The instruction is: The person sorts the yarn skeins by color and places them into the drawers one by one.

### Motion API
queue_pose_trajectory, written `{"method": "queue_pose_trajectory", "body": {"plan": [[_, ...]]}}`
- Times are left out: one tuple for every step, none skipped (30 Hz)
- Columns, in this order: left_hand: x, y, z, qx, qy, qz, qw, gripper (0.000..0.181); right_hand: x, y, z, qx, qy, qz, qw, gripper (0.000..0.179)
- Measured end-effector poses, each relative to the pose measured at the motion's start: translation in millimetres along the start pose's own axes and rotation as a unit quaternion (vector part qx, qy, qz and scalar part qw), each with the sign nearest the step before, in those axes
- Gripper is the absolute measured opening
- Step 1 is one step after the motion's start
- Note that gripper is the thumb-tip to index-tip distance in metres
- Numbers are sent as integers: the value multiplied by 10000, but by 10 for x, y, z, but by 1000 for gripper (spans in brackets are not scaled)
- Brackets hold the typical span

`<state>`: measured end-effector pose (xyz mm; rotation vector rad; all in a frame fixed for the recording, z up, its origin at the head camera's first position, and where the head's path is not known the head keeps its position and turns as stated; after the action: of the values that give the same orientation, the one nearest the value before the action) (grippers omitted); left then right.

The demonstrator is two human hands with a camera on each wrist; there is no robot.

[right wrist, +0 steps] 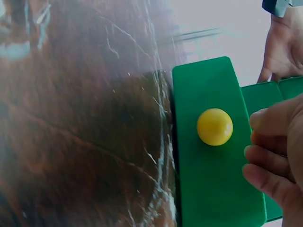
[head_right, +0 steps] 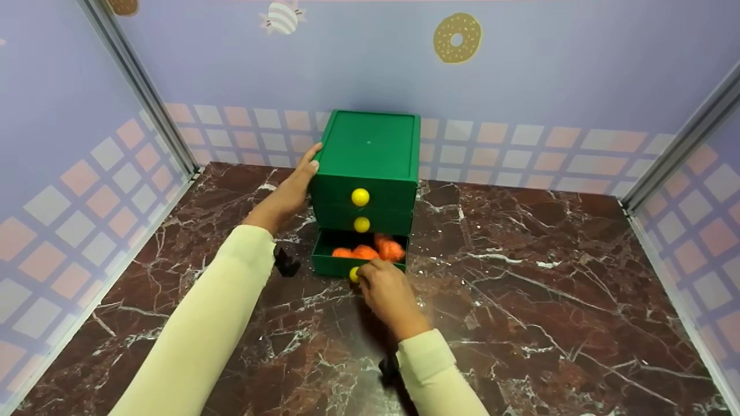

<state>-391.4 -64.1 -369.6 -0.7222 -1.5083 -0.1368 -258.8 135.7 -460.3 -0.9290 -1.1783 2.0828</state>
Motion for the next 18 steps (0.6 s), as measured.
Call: {"method": "queue_pose_trajectory", "body": {"plan": [[-1,-1,-1,-32,-8,-27,10000,50,-3,13,0,-13,17,22,10000,6],[-3,-1,-2,-64,-27,-50,10000,50,-5,26,2,-27,38,48,10000,6],[-5,-2,-3,-93,-37,-71,9999,49,-7,37,4,-58,70,69,9999,7],[-6,-1,-3,-119,-51,-97,9999,49,-5,47,4,-93,111,108,9998,8],[-7,0,-2,-141,-73,-113,9998,49,-4,55,7,-144,164,173,9996,10],[-7,0,-4,-160,-85,-137,9997,49,-1,62,10,-207,230,245,9992,12],[-6,0,-6,-178,-107,-162,9997,49,4,72,13,-274,311,319,9986,13],[-2,-2,-9,-174,-111,-159,9997,49,9,81,17,-350,388,382,9979,15],[5,-3,-12,-172,-104,-156,9997,50,14,91,21,-430,465,439,9970,17],[15,-4,-19,-174,-114,-145,9997,50,19,102,27,-513,542,487,9960,19],[29,-4,-30,-178,-129,-131,9997,51,24,116,33,-581,603,495,9953,20],[52,-1,-46,-187,-145,-126,9996,51,29,130,38,-672,666,483,9943,21],[82,2,-68,-198,-167,-130,9996,51,34,143,42,-749,718,470,9935,22],[117,8,-95,-210,-190,-123,9995,52,36,153,47,-822,755,449,9927,22],[152,15,-123,-226,-205,-110,9995,52,40,165,50,-878,785,420,9922,22],[191,21,-155,-237,-222,-86,9994,52,42,175,54,-914,809,408,9917,22],[228,27,-185,-244,-225,-67,9994,52,44,184,57,-937,830,393,9914,22],[261,33,-212,-246,-221,-45,9994,52,45,189,57,-956,843,392,9911,22]]}}
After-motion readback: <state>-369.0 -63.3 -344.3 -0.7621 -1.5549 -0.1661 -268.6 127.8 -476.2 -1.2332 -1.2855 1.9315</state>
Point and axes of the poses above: each hand's wrist, its own z-axis towards the middle knuckle, its own y-axis out of the palm, x = y × z, the point moved 3 cm from there along z, towards the middle knuckle, and after that the axes turned 14 degrees about -x, right-handed, at the moved point
